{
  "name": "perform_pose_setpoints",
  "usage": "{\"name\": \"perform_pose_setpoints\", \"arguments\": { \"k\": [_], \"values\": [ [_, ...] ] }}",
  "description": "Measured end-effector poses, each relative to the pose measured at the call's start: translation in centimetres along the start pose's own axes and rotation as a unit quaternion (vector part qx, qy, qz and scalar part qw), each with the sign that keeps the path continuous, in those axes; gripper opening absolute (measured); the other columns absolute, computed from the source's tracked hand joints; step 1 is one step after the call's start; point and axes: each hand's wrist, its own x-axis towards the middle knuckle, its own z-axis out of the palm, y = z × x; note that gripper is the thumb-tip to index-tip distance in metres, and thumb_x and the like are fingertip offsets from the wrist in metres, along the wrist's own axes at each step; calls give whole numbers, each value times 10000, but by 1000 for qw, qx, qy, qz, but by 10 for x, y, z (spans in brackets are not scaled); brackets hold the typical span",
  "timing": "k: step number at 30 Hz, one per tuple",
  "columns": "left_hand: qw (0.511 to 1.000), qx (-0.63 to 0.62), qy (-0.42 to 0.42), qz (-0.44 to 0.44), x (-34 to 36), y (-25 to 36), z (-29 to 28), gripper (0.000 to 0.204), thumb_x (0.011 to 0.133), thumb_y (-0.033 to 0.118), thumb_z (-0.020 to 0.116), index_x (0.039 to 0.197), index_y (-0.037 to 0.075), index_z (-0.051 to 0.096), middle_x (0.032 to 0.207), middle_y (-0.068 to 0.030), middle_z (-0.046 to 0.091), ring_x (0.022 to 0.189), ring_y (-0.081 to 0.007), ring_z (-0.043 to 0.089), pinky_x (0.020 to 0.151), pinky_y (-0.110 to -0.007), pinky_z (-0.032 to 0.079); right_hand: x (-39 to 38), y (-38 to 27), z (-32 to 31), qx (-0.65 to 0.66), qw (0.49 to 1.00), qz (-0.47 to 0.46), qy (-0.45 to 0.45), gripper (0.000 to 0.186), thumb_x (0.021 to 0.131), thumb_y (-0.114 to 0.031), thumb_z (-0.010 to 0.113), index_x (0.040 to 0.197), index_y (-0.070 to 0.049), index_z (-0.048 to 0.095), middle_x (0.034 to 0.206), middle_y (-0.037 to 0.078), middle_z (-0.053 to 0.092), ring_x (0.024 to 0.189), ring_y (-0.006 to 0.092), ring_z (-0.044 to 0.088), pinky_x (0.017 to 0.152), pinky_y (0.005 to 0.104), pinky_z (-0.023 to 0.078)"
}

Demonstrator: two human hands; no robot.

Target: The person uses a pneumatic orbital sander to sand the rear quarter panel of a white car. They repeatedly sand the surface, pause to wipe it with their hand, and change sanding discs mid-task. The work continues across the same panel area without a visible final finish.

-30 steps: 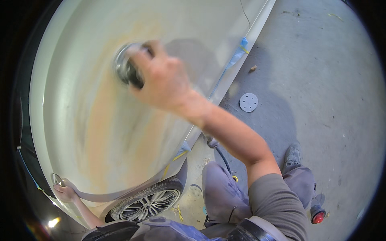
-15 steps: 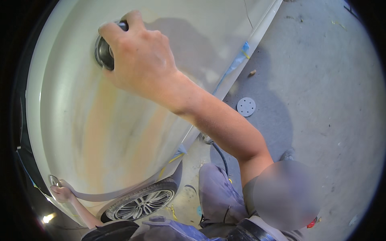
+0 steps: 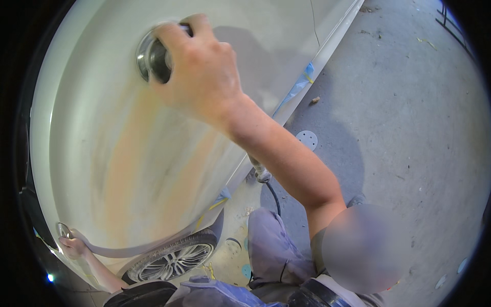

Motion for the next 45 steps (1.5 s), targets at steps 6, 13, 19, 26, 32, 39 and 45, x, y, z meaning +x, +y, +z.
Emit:
{"name": "perform_pose_setpoints", "arguments": {
  "k": [6, 13, 19, 26, 32, 39, 45],
  "values": [
    [998, 48, 23, 31, -2, -24, 15, 479, 1079, 412, 461, 868, 77, 731, 830, -139, 740, 732, -391, 671, 662, -498, 503, 1, 57, -22, -6, 991, 132, 12, 513, 703, -206, 862, 1181, -135, 689, 1070, 173, 691, 964, 348, 697, 851, 452, 586],
    [999, 9, -21, -31, -2, -22, 15, 398, 1081, 337, 472, 867, 68, 671, 800, -104, 688, 703, -327, 636, 624, -449, 481, -35, 37, -17, -30, 999, 18, 35, 485, 741, -156, 875, 1189, -119, 693, 1062, 141, 677, 917, 264, 728, 749, 369, 612],
    [999, 19, -33, -17, 1, 0, 6, 404, 1083, 331, 499, 836, 62, 672, 781, -84, 668, 675, -280, 602, 594, -408, 464, -57, 0, -12, 36, 997, -18, -60, 528, 707, -159, 840, 1206, -206, 676, 1172, 174, 646, 932, 333, 725, 709, 431, 621],
    [998, 16, -25, -48, 0, -7, 9, 421, 1069, 374, 495, 886, 56, 703, 853, -118, 715, 736, -333, 652, 663, -464, 500, -1, 90, -38, -39, 994, 100, 36, 453, 728, -190, 861, 1145, -105, 705, 1023, 158, 714, 959, 350, 709, 837, 444, 601],
    [994, 5, -58, -96, 4, -20, 10, 541, 1050, 464, 427, 936, 58, 765, 917, -165, 772, 825, -408, 691, 758, -526, 516, -66, 3, -9, 54, 990, -62, -112, 570, 653, -196, 882, 1182, -206, 670, 1185, 152, 642, 844, 320, 730, 646, 406, 611],
    [994, -3, -44, -100, -1, 15, -2, 481, 1059, 393, 435, 871, 42, 705, 868, -143, 721, 766, -360, 647, 715, -479, 504, 35, 83, -45, -1, 996, 93, -12, 478, 776, -150, 845, 1220, -69, 685, 1078, 180, 697, 927, 328, 716, 833, 395, 594],
    [996, 7, -9, -89, 1, 36, -8, 490, 1052, 404, 442, 849, 43, 703, 832, -159, 715, 738, -388, 642, 678, -510, 481, 22, 18, -20, -4, 998, -52, -29, 418, 753, -212, 852, 1146, -138, 727, 1028, 132, 715, 904, 356, 721, 832, 419, 606]
  ]
}}
